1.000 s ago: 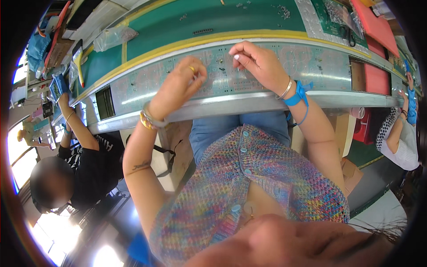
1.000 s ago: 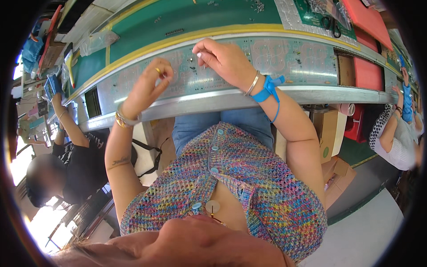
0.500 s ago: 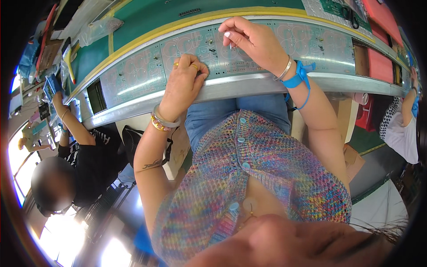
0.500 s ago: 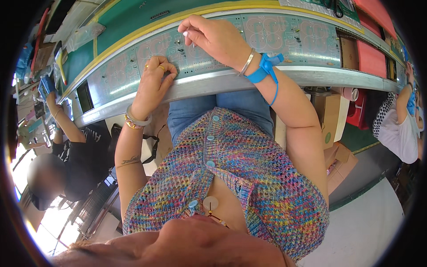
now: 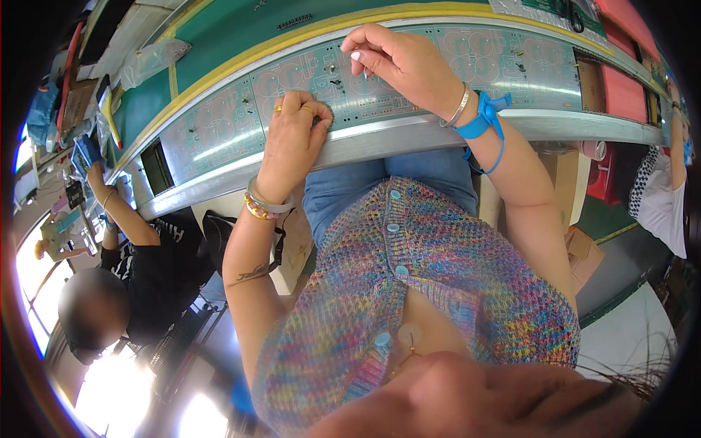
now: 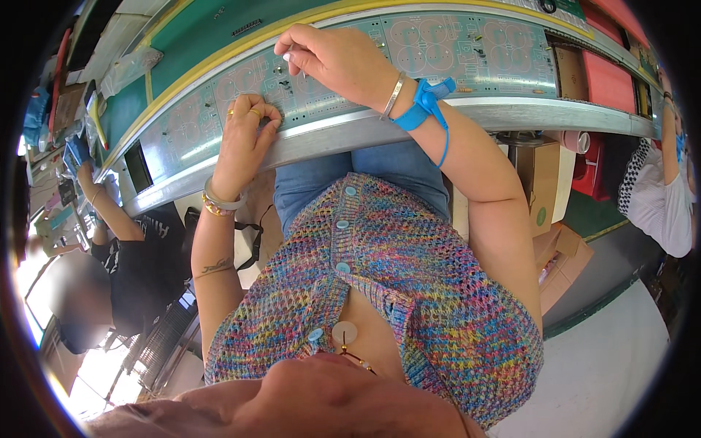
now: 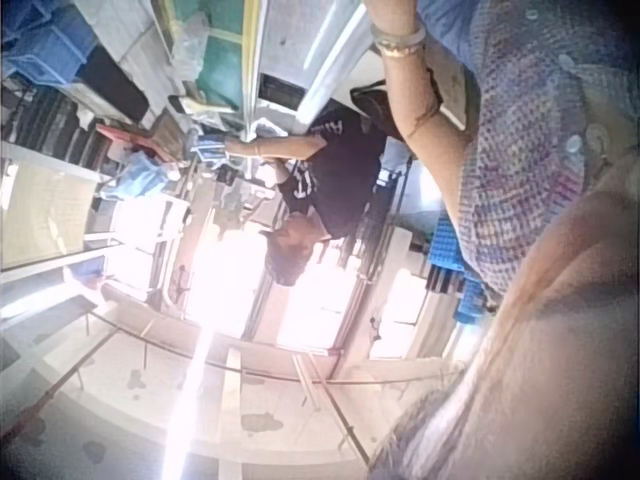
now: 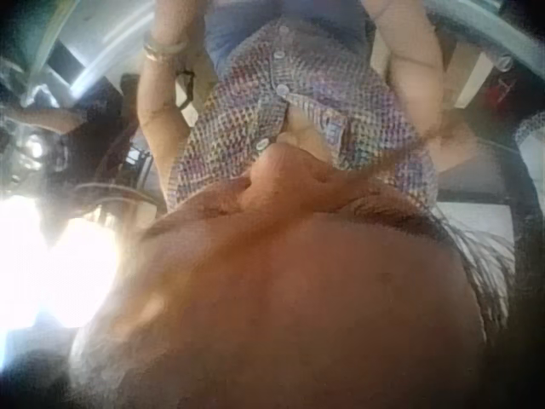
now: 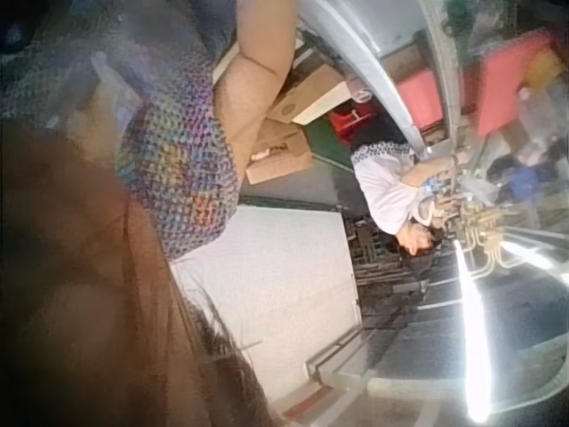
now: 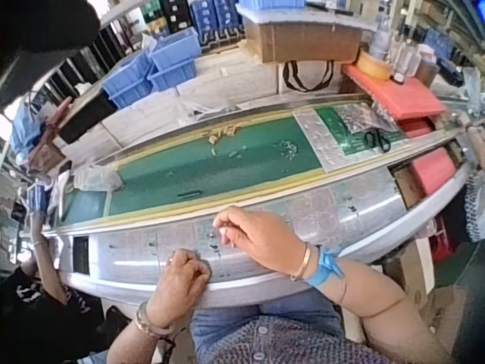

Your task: Assembling tiny electronic components onto a printed circuit board.

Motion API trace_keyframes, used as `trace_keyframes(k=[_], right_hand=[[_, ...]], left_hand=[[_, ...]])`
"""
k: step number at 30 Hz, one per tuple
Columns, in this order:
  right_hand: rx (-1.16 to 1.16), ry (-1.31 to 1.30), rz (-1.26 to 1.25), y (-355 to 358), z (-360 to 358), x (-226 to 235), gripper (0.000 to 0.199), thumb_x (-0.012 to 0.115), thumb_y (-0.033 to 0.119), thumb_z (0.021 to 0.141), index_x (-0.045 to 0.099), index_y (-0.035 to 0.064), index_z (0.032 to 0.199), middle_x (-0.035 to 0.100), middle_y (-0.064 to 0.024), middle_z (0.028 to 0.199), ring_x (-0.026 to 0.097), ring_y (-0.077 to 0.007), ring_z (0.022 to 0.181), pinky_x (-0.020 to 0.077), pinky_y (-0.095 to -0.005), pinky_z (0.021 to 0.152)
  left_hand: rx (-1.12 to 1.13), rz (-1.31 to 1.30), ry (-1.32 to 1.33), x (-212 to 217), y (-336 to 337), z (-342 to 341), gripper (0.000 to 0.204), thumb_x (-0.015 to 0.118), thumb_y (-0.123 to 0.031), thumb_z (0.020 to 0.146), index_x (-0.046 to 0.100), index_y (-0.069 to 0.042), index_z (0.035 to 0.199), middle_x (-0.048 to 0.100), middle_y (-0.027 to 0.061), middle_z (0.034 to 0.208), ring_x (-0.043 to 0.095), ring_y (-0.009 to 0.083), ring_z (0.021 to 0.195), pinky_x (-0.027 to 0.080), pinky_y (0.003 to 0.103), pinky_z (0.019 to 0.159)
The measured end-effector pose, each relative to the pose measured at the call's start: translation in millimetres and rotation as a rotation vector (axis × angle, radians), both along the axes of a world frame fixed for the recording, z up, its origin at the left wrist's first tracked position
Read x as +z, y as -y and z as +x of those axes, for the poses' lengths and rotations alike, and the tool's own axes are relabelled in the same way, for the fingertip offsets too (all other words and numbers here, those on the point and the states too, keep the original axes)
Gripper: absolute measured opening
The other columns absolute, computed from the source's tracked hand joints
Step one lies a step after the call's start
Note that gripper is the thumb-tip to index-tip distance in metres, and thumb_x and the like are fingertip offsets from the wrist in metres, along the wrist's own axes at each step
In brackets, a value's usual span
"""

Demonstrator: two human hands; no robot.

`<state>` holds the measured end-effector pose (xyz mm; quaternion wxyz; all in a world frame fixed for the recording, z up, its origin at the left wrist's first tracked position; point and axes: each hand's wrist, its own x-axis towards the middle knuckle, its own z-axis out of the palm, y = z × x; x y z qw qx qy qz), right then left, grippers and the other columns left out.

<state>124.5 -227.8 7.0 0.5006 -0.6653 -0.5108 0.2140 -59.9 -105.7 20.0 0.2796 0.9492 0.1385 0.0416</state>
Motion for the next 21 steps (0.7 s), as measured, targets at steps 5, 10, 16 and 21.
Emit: trace_keyframes(k=[5,10,16,21], right_hand=[[0.001,0.013,0.003,0,0,0,0.015,0.052,0.011,0.093,0.057,0.0068,0.106,0.065,-0.0034,0.079,0.062,-0.0128,0.072,0.0492,-0.0259,0.065],[0.001,0.019,0.000,-1,0,-1,0.015,0.053,0.012,0.092,0.058,0.0076,0.105,0.065,-0.0033,0.079,0.063,-0.0132,0.072,0.0491,-0.0256,0.065],[0.001,0.028,0.014,-1,1,-4,0.014,0.053,0.013,0.092,0.058,0.0085,0.105,0.065,-0.0031,0.078,0.063,-0.0137,0.071,0.0486,-0.0263,0.063],[-0.001,0.088,0.022,-2,1,-3,0.015,0.053,0.015,0.091,0.061,0.0114,0.103,0.067,-0.0032,0.076,0.064,-0.0180,0.070,0.0489,-0.0291,0.061]], left_hand=[[0.010,0.016,0.003,-1,3,0,0.011,0.062,-0.006,0.077,0.062,-0.002,0.088,0.052,0.0129,0.098,0.050,0.0326,0.093,0.043,0.041,0.081],[0.025,0.073,0.030,-1,7,-1,0.011,0.062,-0.005,0.077,0.062,-0.002,0.087,0.052,0.0127,0.098,0.050,0.0325,0.092,0.044,0.040,0.080],[0.023,0.156,0.001,2,11,1,0.014,0.065,-0.007,0.076,0.061,-0.002,0.089,0.052,0.0120,0.098,0.050,0.0318,0.095,0.043,0.040,0.082],[-0.083,0.219,0.022,9,8,5,0.010,0.065,-0.005,0.072,0.061,-0.003,0.082,0.053,0.0097,0.093,0.052,0.0293,0.090,0.048,0.038,0.075]])
